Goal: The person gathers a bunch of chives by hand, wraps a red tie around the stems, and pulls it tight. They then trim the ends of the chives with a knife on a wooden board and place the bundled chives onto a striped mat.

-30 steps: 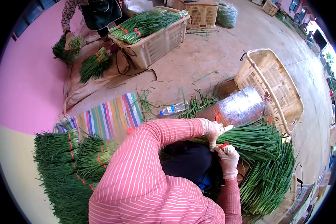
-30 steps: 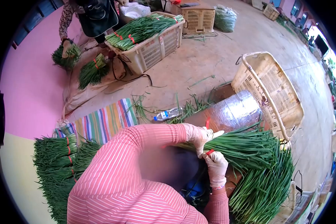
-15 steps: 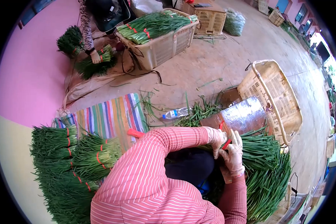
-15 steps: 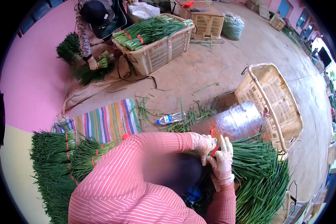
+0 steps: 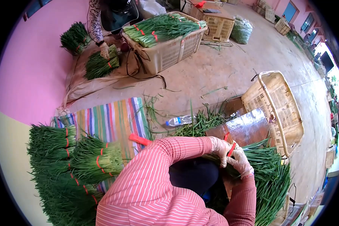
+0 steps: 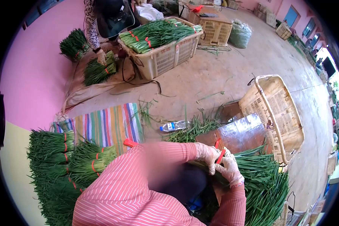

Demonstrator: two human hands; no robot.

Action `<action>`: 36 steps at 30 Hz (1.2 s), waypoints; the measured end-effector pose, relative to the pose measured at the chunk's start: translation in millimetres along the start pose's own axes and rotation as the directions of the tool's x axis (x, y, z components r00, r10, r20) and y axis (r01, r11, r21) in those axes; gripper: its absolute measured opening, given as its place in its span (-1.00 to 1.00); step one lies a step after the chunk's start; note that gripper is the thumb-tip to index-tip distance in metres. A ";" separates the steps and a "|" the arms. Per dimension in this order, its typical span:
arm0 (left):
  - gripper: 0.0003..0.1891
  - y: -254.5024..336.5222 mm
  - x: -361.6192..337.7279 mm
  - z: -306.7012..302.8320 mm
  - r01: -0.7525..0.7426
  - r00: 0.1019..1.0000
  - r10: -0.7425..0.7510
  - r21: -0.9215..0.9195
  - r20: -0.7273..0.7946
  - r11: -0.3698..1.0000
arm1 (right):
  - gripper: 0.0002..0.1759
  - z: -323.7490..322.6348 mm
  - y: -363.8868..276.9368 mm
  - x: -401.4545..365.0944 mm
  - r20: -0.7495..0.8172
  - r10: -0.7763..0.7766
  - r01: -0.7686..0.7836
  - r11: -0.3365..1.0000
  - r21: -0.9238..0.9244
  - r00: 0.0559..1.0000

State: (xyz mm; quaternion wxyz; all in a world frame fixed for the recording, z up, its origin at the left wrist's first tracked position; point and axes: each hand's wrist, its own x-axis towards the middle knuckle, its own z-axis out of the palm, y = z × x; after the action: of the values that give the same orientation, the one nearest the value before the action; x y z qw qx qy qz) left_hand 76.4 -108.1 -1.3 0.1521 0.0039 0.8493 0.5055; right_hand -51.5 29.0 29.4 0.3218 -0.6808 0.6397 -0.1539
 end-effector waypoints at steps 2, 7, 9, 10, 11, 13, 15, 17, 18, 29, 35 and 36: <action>0.11 -15.4 9.2 0.9 0.090 0.994 -0.081 -0.135 0.074 0.987 | -0.54 0.1 0.0 1.0 0.025 0.004 -0.005 0.998 0.060 1.000; 0.27 -14.1 -20.3 -30.8 0.208 0.977 -0.213 -0.221 0.000 0.953 | -0.57 0.8 -1.8 1.8 0.013 0.062 -0.062 0.997 0.042 0.998; 0.11 -35.7 -24.7 -42.7 0.038 0.996 -0.074 -0.477 -0.057 0.878 | -0.58 -2.4 -5.6 2.8 0.049 0.071 -0.074 0.995 0.065 0.996; 0.05 -68.9 -24.1 -54.5 -0.011 0.956 -0.085 -0.321 -0.282 0.947 | -0.59 -2.5 -3.4 2.2 0.050 0.057 -0.059 0.997 0.045 0.997; -0.01 -98.6 -27.1 -74.9 -0.020 0.870 -0.056 -0.149 -0.490 0.989 | -0.60 -1.8 -3.0 1.1 0.051 0.044 -0.046 0.999 0.026 0.998; -0.02 -156.4 -72.3 -142.2 -0.058 0.716 -0.234 -0.390 -0.658 0.919 | -0.63 -1.5 -9.4 -1.3 0.035 0.077 -0.078 0.996 0.034 0.996; 0.09 -141.7 -142.7 -206.8 0.239 0.159 -0.389 -0.347 -0.907 0.907 | -0.62 -2.8 -13.7 1.0 0.026 0.086 -0.087 0.995 0.043 0.996; 0.14 -224.3 -213.6 -262.4 -0.170 0.000 -0.498 -0.491 -0.867 0.855 | -0.57 -5.1 -12.5 0.1 0.083 0.102 -0.103 0.995 0.010 0.991; 0.14 -170.6 -244.5 -261.0 0.061 -0.022 -0.622 -0.622 -0.783 0.781 | -0.53 -1.5 -5.4 -3.9 0.060 0.106 -0.107 0.994 0.007 0.993; -0.03 -168.9 -273.7 -268.6 0.326 0.071 -0.755 -0.701 -0.651 0.635 | -0.33 -4.7 -22.9 0.0 0.013 0.181 -0.181 0.976 0.121 0.983; -0.42 -155.9 -181.7 -192.9 0.049 0.596 -0.594 -0.714 -0.540 0.698 | -0.59 -5.6 -15.3 2.0 0.014 0.069 -0.069 0.996 0.050 0.998; -0.49 -145.0 -166.9 -179.4 0.065 0.690 -0.533 -0.691 -0.489 0.719 | -0.65 -8.5 -19.0 -0.5 0.042 0.074 -0.076 0.995 0.060 0.996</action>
State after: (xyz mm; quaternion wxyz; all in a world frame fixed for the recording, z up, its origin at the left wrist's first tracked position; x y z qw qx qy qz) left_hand 209.8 -359.6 -4.0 -0.0796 -0.3735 0.6151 0.6897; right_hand -42.2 27.0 47.9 0.3611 -0.6490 0.6531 -0.1478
